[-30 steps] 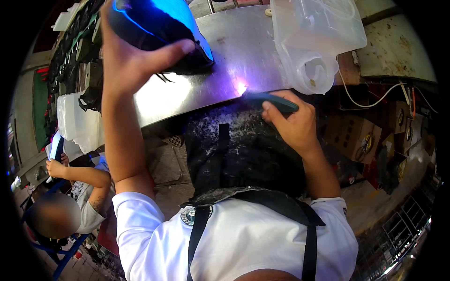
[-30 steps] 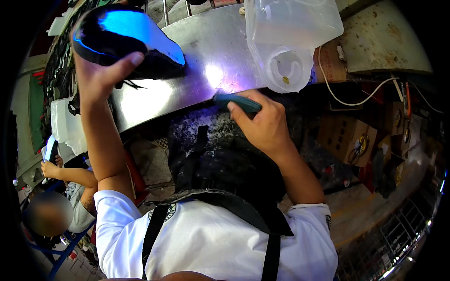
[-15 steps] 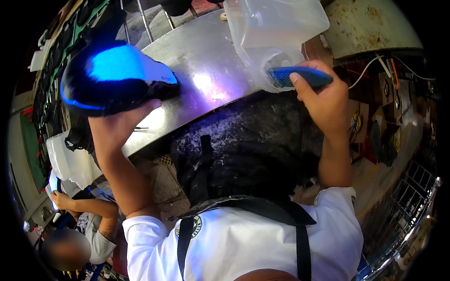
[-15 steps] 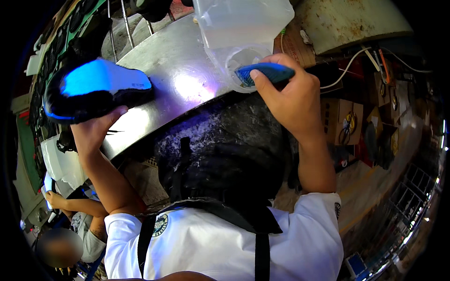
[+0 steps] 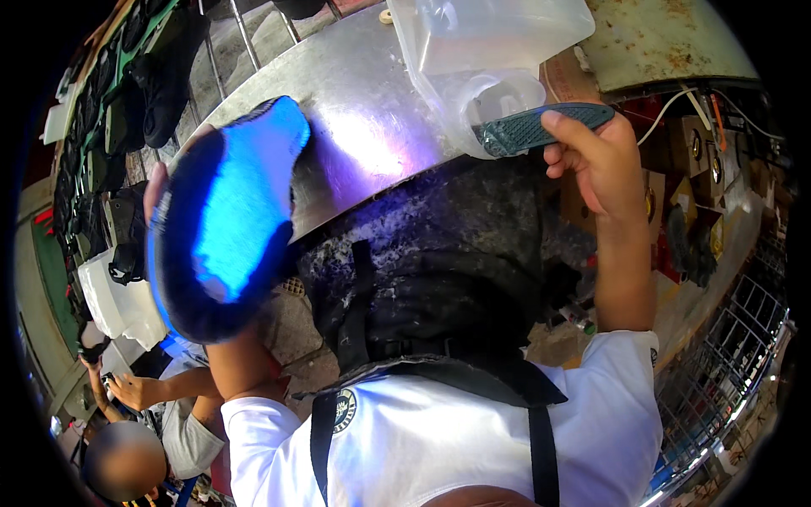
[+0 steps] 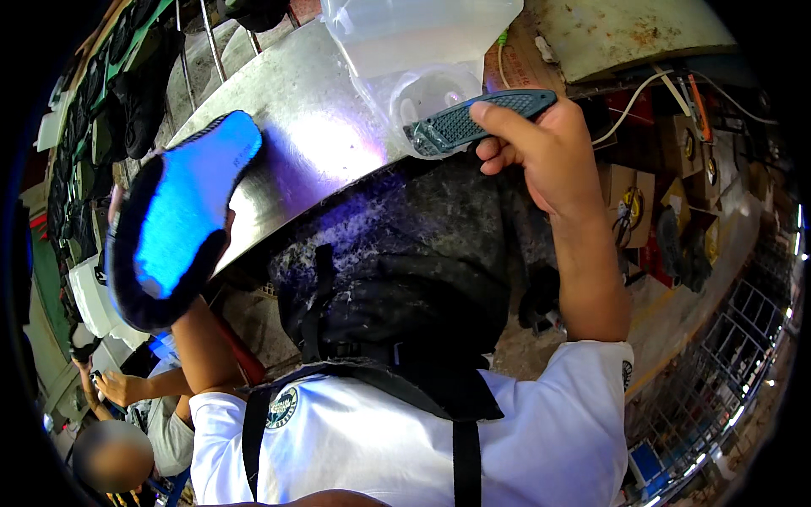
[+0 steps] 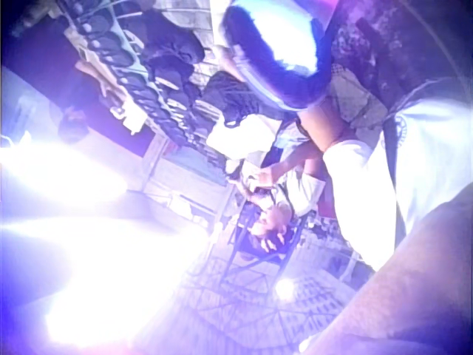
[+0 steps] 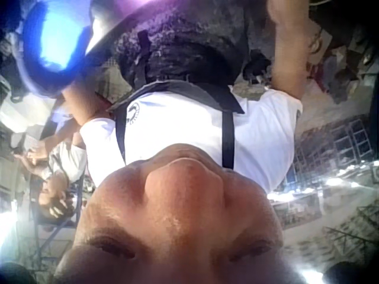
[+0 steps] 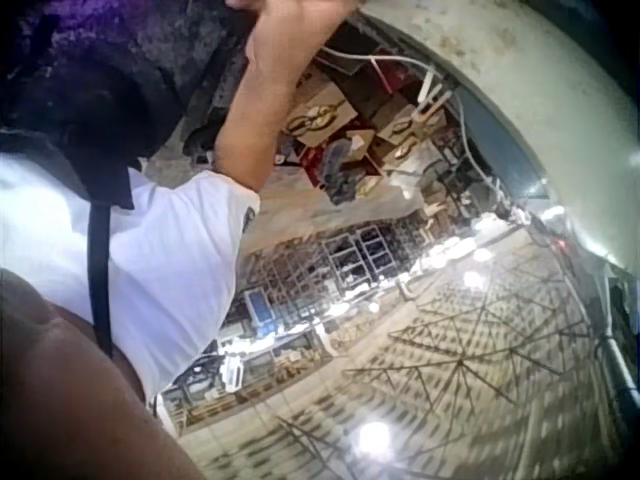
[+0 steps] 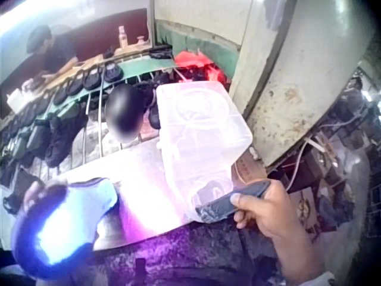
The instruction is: The person applies glue to the bottom edge of black shoes using a specialized applicator tool and then places the shoes on a conveyor rack.
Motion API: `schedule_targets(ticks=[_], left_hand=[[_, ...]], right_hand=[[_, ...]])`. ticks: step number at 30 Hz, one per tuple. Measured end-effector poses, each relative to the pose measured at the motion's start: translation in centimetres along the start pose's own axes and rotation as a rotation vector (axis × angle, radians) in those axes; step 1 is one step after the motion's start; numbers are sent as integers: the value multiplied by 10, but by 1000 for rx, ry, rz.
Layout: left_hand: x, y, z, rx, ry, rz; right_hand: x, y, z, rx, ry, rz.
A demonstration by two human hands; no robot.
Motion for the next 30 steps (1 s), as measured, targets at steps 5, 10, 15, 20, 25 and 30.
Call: schedule_targets(ticks=[5, 10, 15, 20, 25, 30], left_hand=[[-27, -8, -23, -416, -239, 433], [-49, 35, 29, 648, 416, -916], [-63, 25, 4, 653, 365, -1170], [-69, 21, -2, 748, 389, -1042], [-72, 33, 2, 749, 358, -1144], [-73, 34, 6, 735, 419, -1048]], right_hand=[[-9, -23, 14, 687, 154, -134], [-22, -82, 19, 412, -8, 201], [-27, -111, -127, 864, 419, -216], [7, -109, -180, 950, 504, -139], [-39, -101, -144, 271, 697, 128], [-31, -67, -132, 171, 858, 366]])
Point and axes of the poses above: each hand's wrist, its own x-axis towards the middle knuckle, its own z-axis out of the back of the hand, y = z × x, the point moved 3 cm from there along x, towards the middle knuckle, and after that the axes turned 13 degrees about -z, right-handed, at the moved point
